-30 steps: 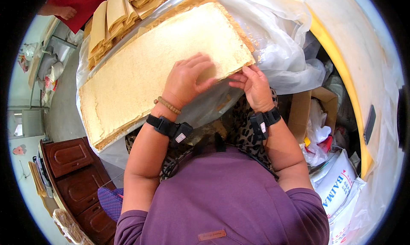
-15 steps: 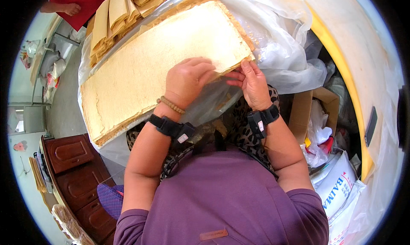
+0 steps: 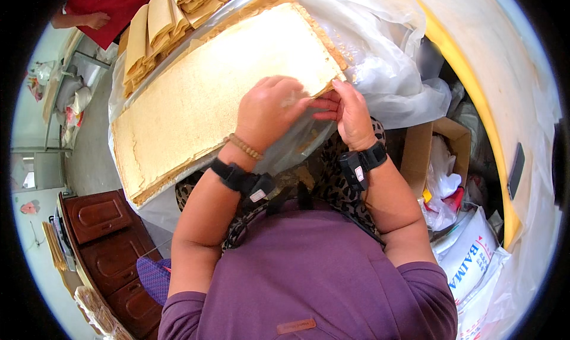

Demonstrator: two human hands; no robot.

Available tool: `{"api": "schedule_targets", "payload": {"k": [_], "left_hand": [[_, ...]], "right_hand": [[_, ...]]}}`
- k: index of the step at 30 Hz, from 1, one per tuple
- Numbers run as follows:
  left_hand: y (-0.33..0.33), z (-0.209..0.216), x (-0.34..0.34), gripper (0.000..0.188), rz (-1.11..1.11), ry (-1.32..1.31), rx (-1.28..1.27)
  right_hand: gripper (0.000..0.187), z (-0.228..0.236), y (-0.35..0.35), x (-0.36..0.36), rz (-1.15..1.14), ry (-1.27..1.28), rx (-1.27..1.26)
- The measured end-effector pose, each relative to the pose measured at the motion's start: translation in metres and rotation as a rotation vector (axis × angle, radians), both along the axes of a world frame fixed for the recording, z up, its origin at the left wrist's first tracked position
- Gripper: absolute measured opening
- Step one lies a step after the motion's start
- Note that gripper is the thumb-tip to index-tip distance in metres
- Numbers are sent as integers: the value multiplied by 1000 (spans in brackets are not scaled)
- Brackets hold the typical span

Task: The person folds large sheets of thin paper one by one, smoothing the edges and stacking them on a table covered in plastic.

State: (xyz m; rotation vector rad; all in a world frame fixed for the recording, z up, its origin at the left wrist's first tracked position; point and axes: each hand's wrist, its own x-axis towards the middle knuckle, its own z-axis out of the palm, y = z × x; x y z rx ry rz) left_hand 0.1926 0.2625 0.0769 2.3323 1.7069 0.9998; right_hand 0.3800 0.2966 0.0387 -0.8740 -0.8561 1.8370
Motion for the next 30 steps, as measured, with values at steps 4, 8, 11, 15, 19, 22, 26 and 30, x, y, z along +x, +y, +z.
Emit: {"api": "schedule_targets", "payload": {"k": [4, 8, 11, 15, 19, 22, 26, 30], "left_hand": [[10, 7, 29, 15, 63, -137, -88], [23, -6, 27, 12, 69, -210, -52], [29, -18, 20, 9, 72, -345, -43], [33, -19, 19, 9, 208, -648, -133], [27, -16, 24, 8, 93, -453, -17], [26, -18, 24, 9, 186, -573, -24], [29, -12, 7, 10, 248, -731, 71], [34, 16, -14, 12, 336, -950, 75]], "right_hand": [[35, -1, 4, 1, -28, -74, -19], [34, 0, 7, 4, 20, -39, 9], [35, 4, 6, 2, 28, -44, 13], [39, 15, 1, -3, -11, -67, -4], [40, 18, 5, -10, 12, -103, -16], [32, 5, 7, -14, -18, -166, 19], [31, -4, 8, -16, -64, -222, -16], [32, -7, 7, -17, -88, -205, -32]]}}
